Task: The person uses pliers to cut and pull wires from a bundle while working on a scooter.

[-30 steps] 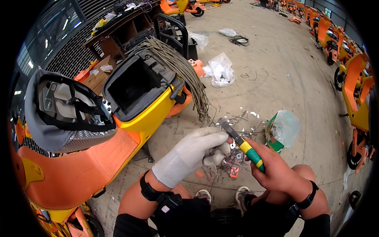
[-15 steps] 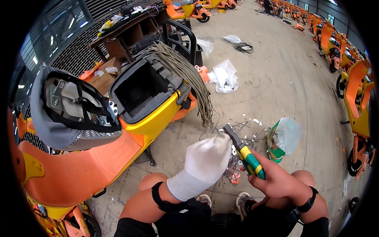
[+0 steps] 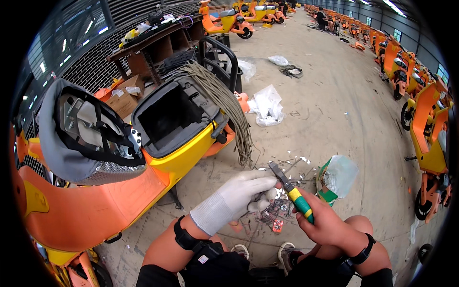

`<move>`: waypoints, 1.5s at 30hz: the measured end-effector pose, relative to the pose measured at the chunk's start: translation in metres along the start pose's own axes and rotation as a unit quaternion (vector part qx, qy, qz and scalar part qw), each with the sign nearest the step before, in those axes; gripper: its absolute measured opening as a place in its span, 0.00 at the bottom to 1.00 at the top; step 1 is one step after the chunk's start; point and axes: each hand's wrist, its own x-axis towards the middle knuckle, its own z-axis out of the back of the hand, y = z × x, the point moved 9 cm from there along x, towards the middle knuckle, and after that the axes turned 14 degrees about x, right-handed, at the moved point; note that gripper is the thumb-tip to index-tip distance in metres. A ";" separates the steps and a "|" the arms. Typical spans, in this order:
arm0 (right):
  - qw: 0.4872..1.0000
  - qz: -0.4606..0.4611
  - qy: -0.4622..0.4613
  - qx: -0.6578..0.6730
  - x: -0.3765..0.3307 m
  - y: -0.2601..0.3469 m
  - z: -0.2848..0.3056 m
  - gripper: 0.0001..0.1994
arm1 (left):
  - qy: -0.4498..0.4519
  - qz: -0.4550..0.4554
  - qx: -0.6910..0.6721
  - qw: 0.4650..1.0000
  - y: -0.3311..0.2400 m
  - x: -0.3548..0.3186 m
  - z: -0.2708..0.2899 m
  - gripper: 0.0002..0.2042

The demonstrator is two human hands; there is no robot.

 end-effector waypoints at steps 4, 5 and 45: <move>0.999 0.030 0.006 -0.035 0.003 0.000 0.000 0.36 | -0.110 -0.043 0.229 0.966 -0.015 -0.004 0.003 0.13; 1.000 0.021 0.009 -0.021 0.002 -0.002 -0.001 0.36 | -0.153 -0.063 0.299 0.940 -0.023 -0.008 0.003 0.12; 0.995 -0.029 0.046 0.083 0.001 -0.004 -0.010 0.35 | -0.325 -0.253 0.619 0.669 -0.044 -0.028 -0.024 0.04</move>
